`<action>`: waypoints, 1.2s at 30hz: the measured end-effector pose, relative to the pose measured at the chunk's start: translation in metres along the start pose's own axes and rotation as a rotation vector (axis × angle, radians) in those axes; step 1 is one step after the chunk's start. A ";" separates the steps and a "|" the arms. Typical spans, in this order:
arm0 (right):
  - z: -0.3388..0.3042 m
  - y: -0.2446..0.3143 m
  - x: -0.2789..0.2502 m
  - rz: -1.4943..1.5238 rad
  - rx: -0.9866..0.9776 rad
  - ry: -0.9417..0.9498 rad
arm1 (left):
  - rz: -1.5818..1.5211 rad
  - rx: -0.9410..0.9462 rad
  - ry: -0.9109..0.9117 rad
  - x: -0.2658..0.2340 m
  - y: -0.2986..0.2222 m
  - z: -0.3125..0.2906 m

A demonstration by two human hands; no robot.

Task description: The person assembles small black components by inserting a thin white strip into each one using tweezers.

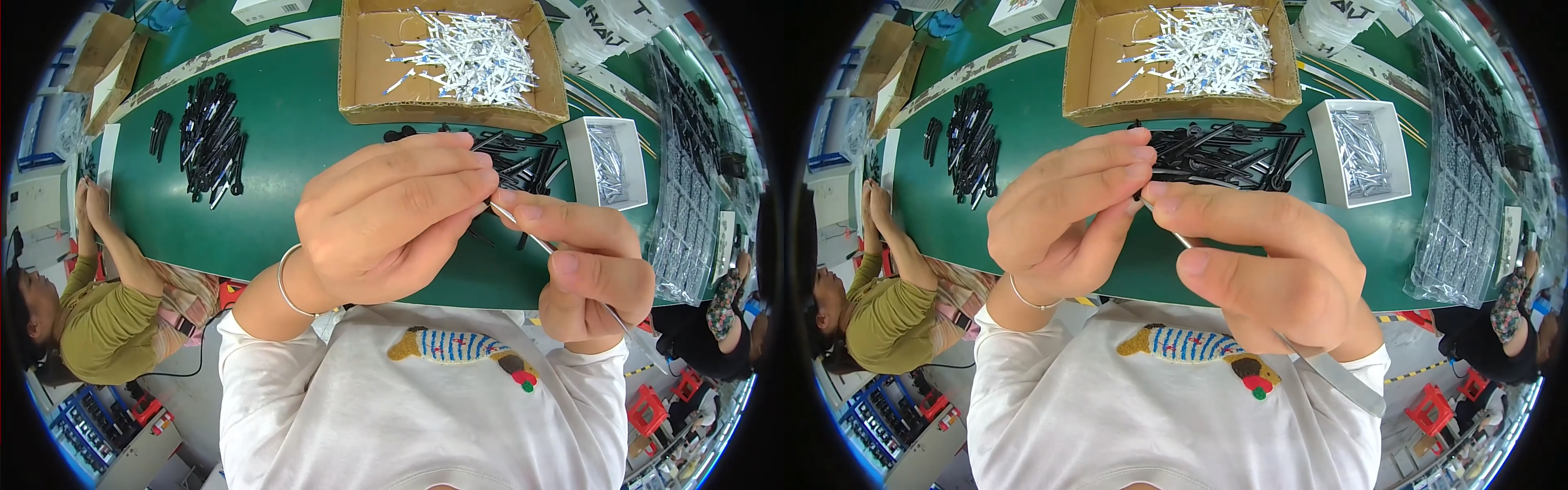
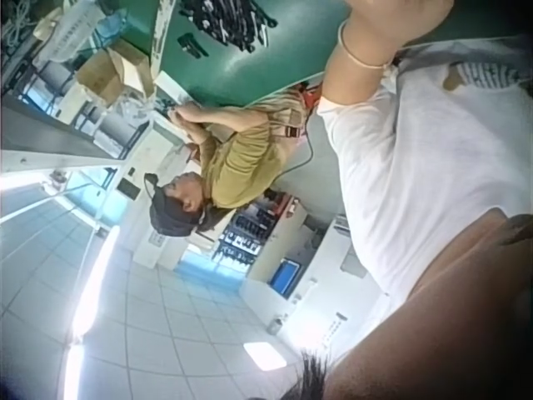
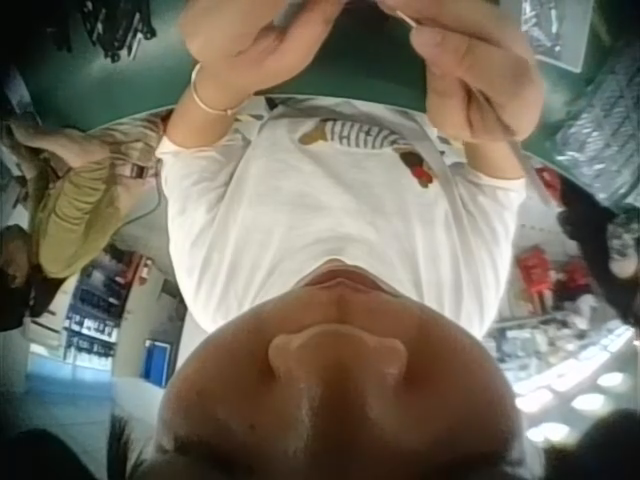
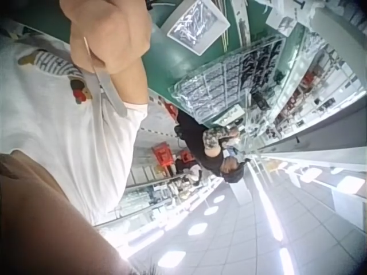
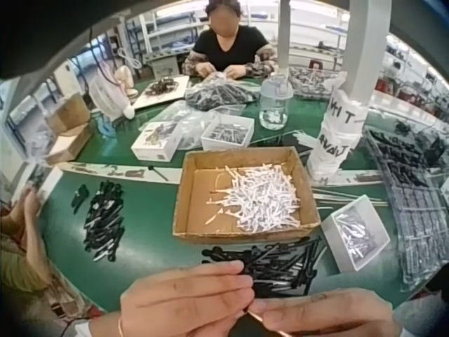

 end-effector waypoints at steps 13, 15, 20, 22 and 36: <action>0.013 -0.007 -0.001 -0.197 -0.093 0.052 | 0.174 -0.034 0.101 0.015 0.017 -0.004; 0.005 -0.016 -0.013 -0.138 -0.125 -0.114 | 0.187 -0.086 0.137 0.018 0.022 -0.003; 0.011 -0.043 0.004 -0.478 0.214 0.096 | 0.217 -0.245 0.217 0.024 0.031 -0.015; 0.015 -0.038 0.027 -0.435 0.106 0.154 | 0.021 -0.444 0.203 0.020 0.048 -0.019; 0.005 -0.060 0.030 -0.472 0.272 0.213 | 0.334 -0.606 -0.004 -0.073 0.044 -0.080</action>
Point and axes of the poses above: each hand's wrist, its own z-axis towards the middle knuckle, its own x-axis out of the palm, y = z × x, the point moved 9 cm from there along z, towards the middle knuckle, and after that the axes turned 4 degrees about z, right-handed, at the moved point
